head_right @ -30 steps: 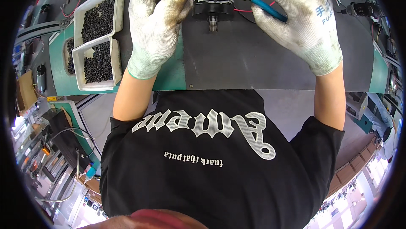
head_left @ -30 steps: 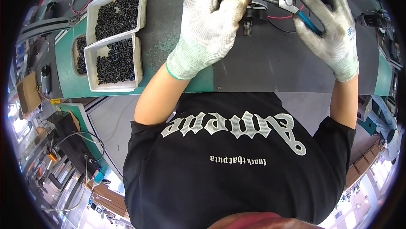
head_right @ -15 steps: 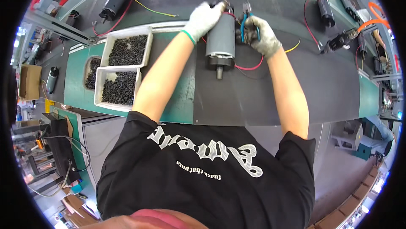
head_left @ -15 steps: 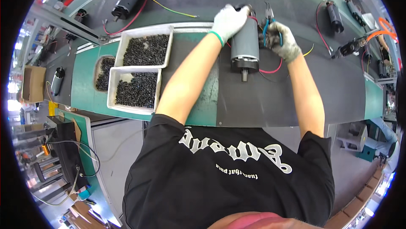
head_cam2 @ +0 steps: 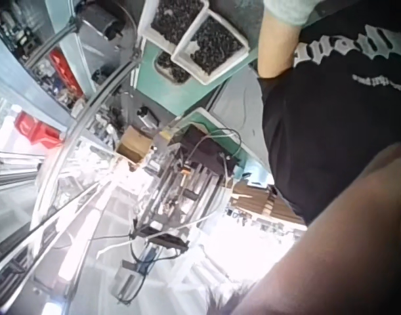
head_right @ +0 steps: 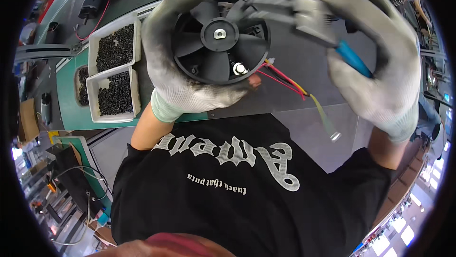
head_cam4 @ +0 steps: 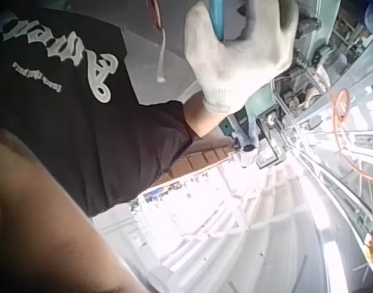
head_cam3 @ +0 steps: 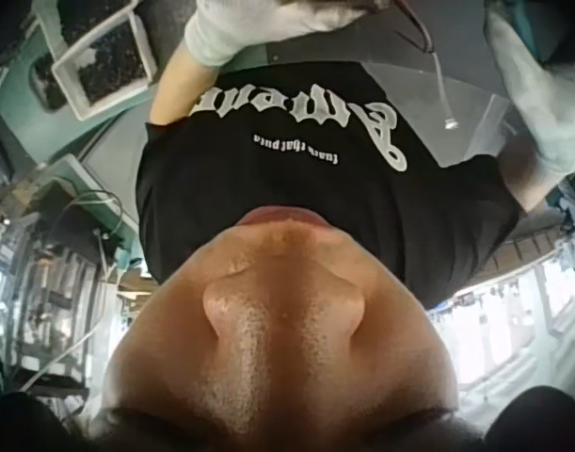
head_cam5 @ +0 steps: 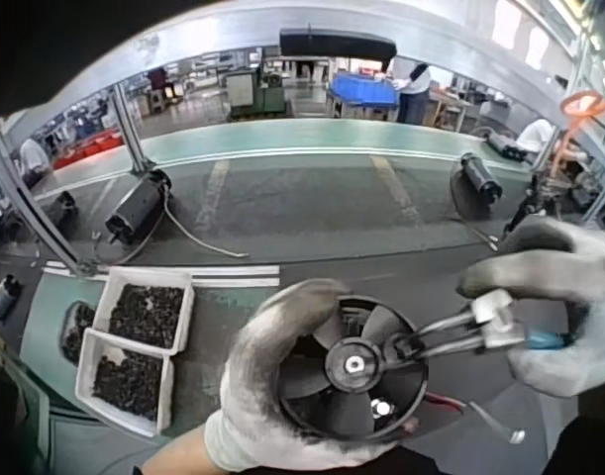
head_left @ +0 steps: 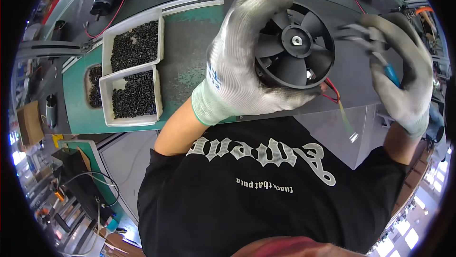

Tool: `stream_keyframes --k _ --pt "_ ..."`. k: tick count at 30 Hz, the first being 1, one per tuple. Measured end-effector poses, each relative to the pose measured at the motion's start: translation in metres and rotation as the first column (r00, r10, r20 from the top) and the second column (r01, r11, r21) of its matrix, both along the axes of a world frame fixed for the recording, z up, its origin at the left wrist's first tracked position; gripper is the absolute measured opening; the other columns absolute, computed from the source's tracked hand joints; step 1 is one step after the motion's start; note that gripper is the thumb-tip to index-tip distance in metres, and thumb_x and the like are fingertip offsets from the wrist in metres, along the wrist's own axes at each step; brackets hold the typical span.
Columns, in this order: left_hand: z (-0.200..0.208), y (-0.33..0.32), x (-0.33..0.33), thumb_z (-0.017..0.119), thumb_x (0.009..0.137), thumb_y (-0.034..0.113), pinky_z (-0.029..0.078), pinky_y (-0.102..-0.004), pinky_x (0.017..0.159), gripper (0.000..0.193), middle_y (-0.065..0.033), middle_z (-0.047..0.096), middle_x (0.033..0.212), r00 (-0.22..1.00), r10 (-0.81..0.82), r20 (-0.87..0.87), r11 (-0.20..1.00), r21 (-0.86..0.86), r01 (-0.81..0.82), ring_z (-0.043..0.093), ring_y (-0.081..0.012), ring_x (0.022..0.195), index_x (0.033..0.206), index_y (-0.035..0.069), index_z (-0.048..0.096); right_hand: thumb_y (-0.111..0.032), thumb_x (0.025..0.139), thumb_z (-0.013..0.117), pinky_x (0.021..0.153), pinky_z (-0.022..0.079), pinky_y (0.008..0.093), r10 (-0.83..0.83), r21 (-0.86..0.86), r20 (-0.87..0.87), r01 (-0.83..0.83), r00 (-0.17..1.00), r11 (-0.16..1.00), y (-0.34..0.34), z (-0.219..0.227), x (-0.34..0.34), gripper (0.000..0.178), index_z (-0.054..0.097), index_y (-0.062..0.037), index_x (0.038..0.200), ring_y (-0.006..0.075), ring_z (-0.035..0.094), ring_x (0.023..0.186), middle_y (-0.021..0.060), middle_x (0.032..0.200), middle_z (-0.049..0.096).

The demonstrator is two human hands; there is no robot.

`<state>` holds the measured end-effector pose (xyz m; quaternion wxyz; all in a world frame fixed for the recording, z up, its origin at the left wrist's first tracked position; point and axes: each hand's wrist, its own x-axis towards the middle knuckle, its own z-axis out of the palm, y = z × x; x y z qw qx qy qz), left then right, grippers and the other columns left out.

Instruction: Assemble fan blades and other components onto electric motors using an electric screwdriver and pliers.

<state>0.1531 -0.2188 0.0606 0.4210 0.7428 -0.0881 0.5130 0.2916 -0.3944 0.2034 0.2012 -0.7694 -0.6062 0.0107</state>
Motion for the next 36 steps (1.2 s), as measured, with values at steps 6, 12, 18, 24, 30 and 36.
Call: stream_keyframes --k 6,12,18,24,30,36 --pt "0.012 -0.005 -0.008 0.090 0.049 0.030 0.051 -0.0379 0.084 0.092 -0.0158 0.057 0.108 0.995 0.040 0.091 0.989 0.138 -0.052 0.061 -0.0283 0.096 0.125 -0.002 0.048 0.001 0.058 0.050 0.083 0.047 0.0343 -0.094 -0.125 -0.003 0.093 0.996 0.988 0.005 -0.005 -0.038 0.057 0.062 0.0044 0.114 0.0270 0.060 0.089 0.0171 0.096 0.058" --pt "0.013 0.003 -0.014 0.091 0.050 0.029 0.051 -0.0375 0.085 0.095 -0.0182 0.057 0.111 0.998 -0.048 -0.037 0.980 0.190 0.054 0.061 -0.0279 0.099 0.125 -0.005 0.045 -0.002 0.061 0.055 0.077 0.048 0.0358 0.065 -0.106 0.206 -0.044 0.976 0.993 0.017 -0.012 -0.023 0.049 0.062 0.0022 0.109 0.0278 0.059 0.081 0.0163 0.092 0.058" --pt "0.016 0.016 -0.005 0.093 0.051 0.029 0.051 -0.0370 0.086 0.097 -0.0205 0.056 0.114 0.973 -0.188 -0.135 0.949 0.230 0.215 0.060 -0.0274 0.101 0.126 -0.007 0.043 -0.008 0.070 0.061 0.071 0.050 0.0365 0.107 0.047 0.453 -0.144 0.885 0.988 0.033 -0.038 0.029 0.033 0.062 0.0000 0.102 0.0254 0.059 0.071 0.0135 0.085 0.059" --pt "0.018 0.025 0.000 0.094 0.051 0.028 0.050 -0.0365 0.088 0.100 -0.0229 0.056 0.118 0.948 -0.260 -0.182 0.919 0.253 0.301 0.060 -0.0270 0.104 0.127 -0.009 0.041 -0.023 0.085 0.066 0.093 0.046 0.0406 -0.448 0.239 0.245 0.394 0.860 0.887 -0.026 -0.229 0.118 0.043 0.058 -0.0043 0.123 0.0354 0.057 0.108 0.0187 0.117 0.060" --pt "0.002 0.010 0.012 0.088 0.053 0.040 0.049 -0.0366 0.091 0.095 -0.0206 0.059 0.115 0.972 -0.062 -0.227 0.994 -0.100 0.040 0.062 -0.0308 0.105 0.129 0.001 0.047 -0.037 0.056 0.089 0.102 0.040 0.0414 0.151 0.278 -0.831 0.165 0.535 0.946 0.007 -0.211 -0.035 0.101 0.039 -0.0006 0.136 0.0280 0.052 0.118 0.0156 0.129 0.051" --pt "-0.071 0.022 0.036 0.035 0.101 0.039 0.050 -0.0478 0.086 0.047 -0.0271 0.057 0.118 0.771 -0.151 -0.619 0.950 -0.305 -0.059 0.058 -0.0447 0.103 0.129 0.003 0.042 -0.027 0.083 0.071 0.089 0.046 0.0319 0.147 0.310 -0.925 0.475 0.350 0.823 0.062 -0.218 -0.013 0.050 0.053 0.0046 0.118 0.0176 0.058 0.097 0.0114 0.106 0.061"
